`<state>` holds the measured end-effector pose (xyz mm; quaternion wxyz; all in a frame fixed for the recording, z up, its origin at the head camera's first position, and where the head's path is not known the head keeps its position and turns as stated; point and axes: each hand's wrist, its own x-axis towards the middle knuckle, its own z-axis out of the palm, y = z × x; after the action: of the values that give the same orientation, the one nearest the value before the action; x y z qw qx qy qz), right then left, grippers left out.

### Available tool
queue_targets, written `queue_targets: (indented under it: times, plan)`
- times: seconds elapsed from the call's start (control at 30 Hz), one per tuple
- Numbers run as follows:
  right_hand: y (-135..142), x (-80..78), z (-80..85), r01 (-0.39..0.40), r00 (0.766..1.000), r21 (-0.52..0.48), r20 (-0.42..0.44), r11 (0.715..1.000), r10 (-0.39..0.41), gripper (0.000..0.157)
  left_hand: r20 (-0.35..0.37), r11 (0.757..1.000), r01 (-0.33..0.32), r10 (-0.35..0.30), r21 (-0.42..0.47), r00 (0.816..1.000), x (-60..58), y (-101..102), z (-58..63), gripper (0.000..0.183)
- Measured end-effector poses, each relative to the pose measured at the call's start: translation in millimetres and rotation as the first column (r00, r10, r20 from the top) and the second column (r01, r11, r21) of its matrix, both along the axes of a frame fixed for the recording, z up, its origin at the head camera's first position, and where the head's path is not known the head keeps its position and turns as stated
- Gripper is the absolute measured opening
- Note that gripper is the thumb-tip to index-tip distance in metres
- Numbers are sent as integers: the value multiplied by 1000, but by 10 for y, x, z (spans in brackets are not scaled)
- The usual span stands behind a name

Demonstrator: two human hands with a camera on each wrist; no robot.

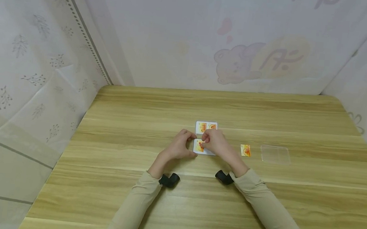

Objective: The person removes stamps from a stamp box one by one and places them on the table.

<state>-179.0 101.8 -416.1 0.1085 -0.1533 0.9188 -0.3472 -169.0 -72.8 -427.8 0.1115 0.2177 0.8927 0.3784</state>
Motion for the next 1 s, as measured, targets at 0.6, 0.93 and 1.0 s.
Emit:
queue_targets:
  times: [0.6,0.93,1.0]
  plan:
    - [-18,3,-3,16,998,21,-58,1000,-14,18,2,1000,1,-1,10,1000,-1,0,-15,56]
    - [-15,6,-22,19,996,22,-87,1000,-17,13,-6,1000,4,-4,14,1000,1,-5,-14,57]
    - [-6,9,-26,8,995,-7,-97,1000,-9,14,-6,1000,3,-2,15,1000,1,-6,-14,57]
